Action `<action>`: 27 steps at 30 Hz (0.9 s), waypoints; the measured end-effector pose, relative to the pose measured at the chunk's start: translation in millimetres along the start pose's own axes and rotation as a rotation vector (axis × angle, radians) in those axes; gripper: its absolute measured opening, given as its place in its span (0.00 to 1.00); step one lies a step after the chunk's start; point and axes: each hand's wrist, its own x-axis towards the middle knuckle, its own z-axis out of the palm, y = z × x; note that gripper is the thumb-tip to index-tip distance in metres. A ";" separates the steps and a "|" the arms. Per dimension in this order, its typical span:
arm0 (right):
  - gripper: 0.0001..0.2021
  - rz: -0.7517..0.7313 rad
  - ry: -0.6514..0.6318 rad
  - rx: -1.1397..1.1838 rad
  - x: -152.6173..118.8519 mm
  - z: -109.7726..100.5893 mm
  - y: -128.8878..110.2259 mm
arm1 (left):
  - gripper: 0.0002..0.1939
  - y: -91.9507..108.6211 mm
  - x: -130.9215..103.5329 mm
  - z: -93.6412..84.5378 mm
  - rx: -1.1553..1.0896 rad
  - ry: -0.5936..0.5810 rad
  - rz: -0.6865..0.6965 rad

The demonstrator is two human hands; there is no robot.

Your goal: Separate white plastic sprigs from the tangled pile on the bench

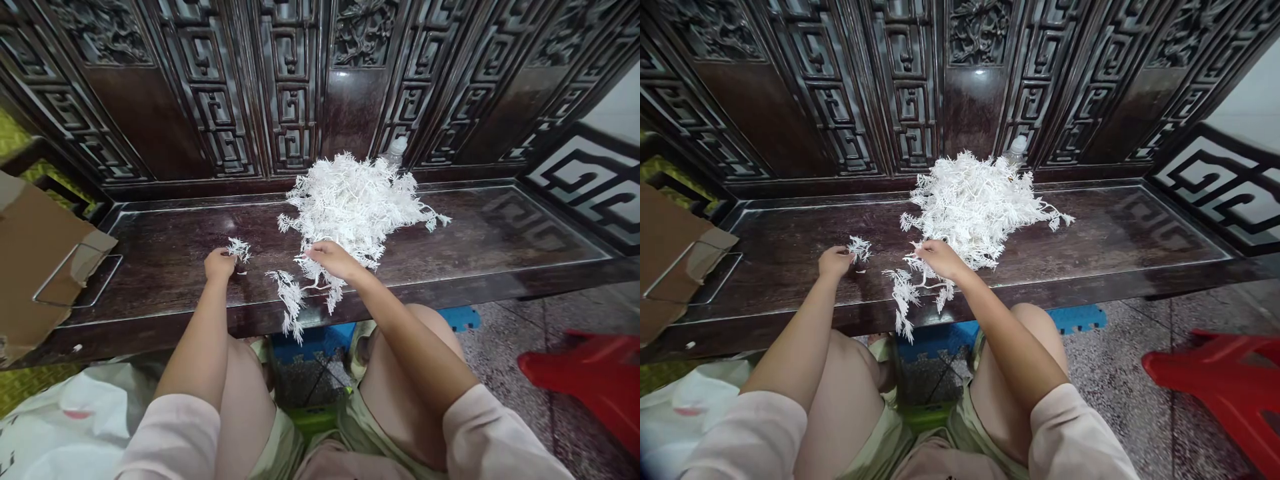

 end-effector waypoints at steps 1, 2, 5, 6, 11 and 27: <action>0.14 -0.022 -0.003 -0.010 0.5 0.4 -0.2 | 0.08 6.0 -1.8 -0.1 -0.004 0.021 0.002; 0.14 -0.044 -0.012 -0.016 1.0 0.8 -0.3 | 0.09 13.7 -4.5 0.4 -0.010 0.034 0.012; 0.15 -0.062 -0.055 -0.007 2.3 3.2 1.2 | 0.11 44.4 -21.2 6.1 -0.088 -0.069 0.105; 0.15 -0.045 -0.072 0.008 2.7 4.3 2.3 | 0.12 55.4 -30.0 9.3 -0.141 -0.161 0.144; 0.11 0.007 -0.106 0.192 3.4 7.7 6.3 | 0.13 94.4 -81.6 24.1 -0.457 -0.737 0.254; 0.10 -0.070 -0.049 -0.035 -8.3 -7.4 -4.0 | 0.14 105.4 -101.3 19.4 -0.398 -0.661 0.320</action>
